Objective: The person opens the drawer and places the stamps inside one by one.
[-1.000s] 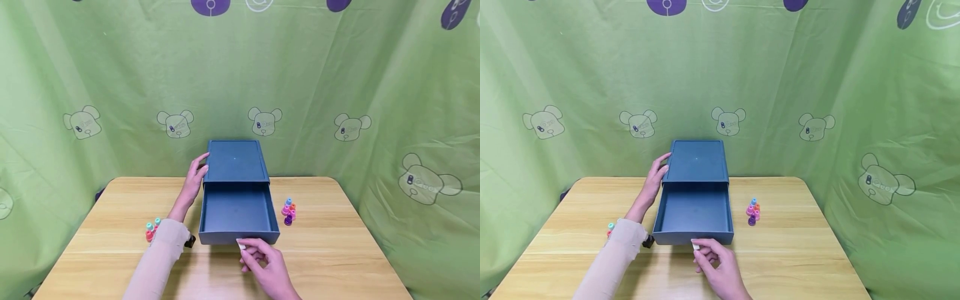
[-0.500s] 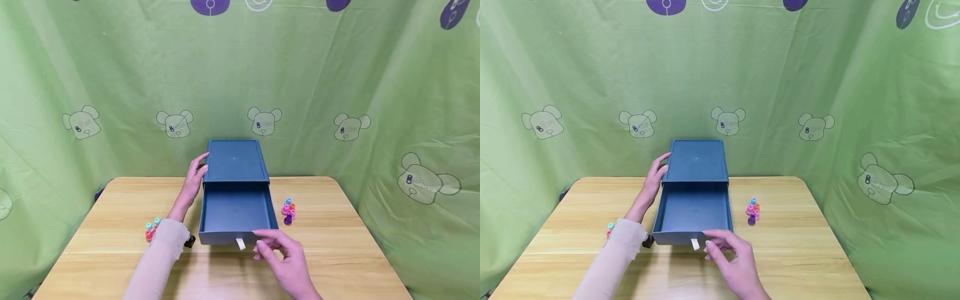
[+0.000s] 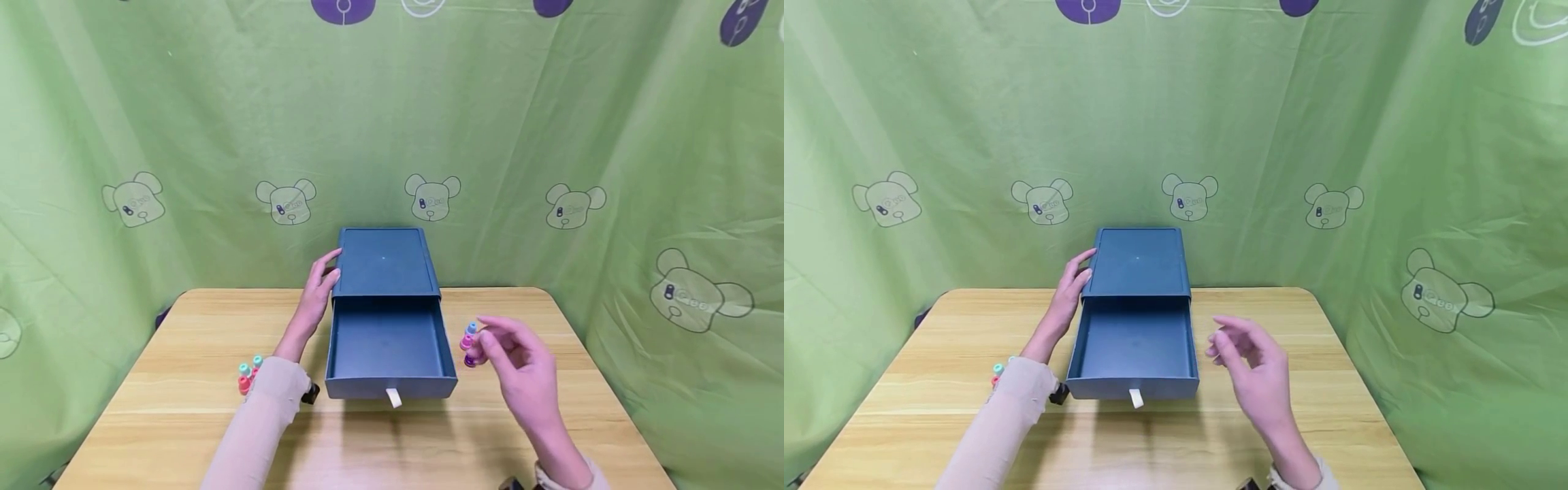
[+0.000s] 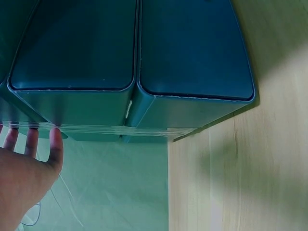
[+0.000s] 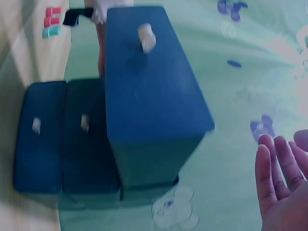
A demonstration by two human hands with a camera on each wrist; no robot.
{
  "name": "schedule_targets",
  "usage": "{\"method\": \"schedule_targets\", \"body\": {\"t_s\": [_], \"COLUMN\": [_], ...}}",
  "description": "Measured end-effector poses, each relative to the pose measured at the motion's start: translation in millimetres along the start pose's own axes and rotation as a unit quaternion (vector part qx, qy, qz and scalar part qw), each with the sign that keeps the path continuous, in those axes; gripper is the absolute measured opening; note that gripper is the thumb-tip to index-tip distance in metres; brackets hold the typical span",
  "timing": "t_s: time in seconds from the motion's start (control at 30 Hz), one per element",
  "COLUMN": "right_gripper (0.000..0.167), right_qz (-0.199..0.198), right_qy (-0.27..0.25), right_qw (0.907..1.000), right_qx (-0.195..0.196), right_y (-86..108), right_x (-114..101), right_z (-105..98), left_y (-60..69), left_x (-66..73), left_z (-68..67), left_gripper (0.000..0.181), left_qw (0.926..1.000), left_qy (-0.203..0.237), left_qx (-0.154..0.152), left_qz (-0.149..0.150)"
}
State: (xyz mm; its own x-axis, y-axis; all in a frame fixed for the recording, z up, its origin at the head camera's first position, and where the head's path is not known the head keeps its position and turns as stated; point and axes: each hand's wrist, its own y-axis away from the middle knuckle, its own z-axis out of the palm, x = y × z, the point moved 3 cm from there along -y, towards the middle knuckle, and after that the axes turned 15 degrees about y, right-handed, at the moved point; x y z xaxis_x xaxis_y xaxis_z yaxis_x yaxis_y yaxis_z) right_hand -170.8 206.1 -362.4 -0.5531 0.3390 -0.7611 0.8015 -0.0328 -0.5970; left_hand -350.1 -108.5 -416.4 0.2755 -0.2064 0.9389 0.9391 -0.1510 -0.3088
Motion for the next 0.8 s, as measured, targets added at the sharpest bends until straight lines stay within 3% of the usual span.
{"method": "schedule_targets", "body": {"t_s": [0.17,0.3,0.43,0.57,0.8], "right_gripper": [0.025,0.026,0.03,0.034,0.038], "right_qz": [0.044,0.089,0.153,0.208,0.269], "right_qy": [0.072,0.115,0.134,0.17,0.234], "right_qw": [0.9955,0.9874,0.9782,0.9633,0.9316], "right_qx": [0.045,0.061,0.04,0.009,-0.072], "right_y": [-15.1,-19.6,-18.0,-11.0,4.6], "right_x": [29.4,68.6,113.5,151.2,193.7], "right_z": [-10.2,-10.4,-9.9,-13.9,-19.5], "left_y": [0.7,1.0,0.3,0.0,0.3], "left_x": [-0.5,-1.0,-0.6,-1.1,-1.9], "left_z": [0.5,-0.2,-1.4,-1.3,-0.1], "left_gripper": [0.052,0.052,0.052,0.052,0.052], "left_qw": [1.0,1.0,1.0,1.0,0.9999], "left_qy": [0.005,0.008,0.008,0.006,0.01], "left_qx": [-0.001,0.0,0.001,0.0,0.0], "left_qz": [0.004,0.006,0.003,0.002,0.008]}}
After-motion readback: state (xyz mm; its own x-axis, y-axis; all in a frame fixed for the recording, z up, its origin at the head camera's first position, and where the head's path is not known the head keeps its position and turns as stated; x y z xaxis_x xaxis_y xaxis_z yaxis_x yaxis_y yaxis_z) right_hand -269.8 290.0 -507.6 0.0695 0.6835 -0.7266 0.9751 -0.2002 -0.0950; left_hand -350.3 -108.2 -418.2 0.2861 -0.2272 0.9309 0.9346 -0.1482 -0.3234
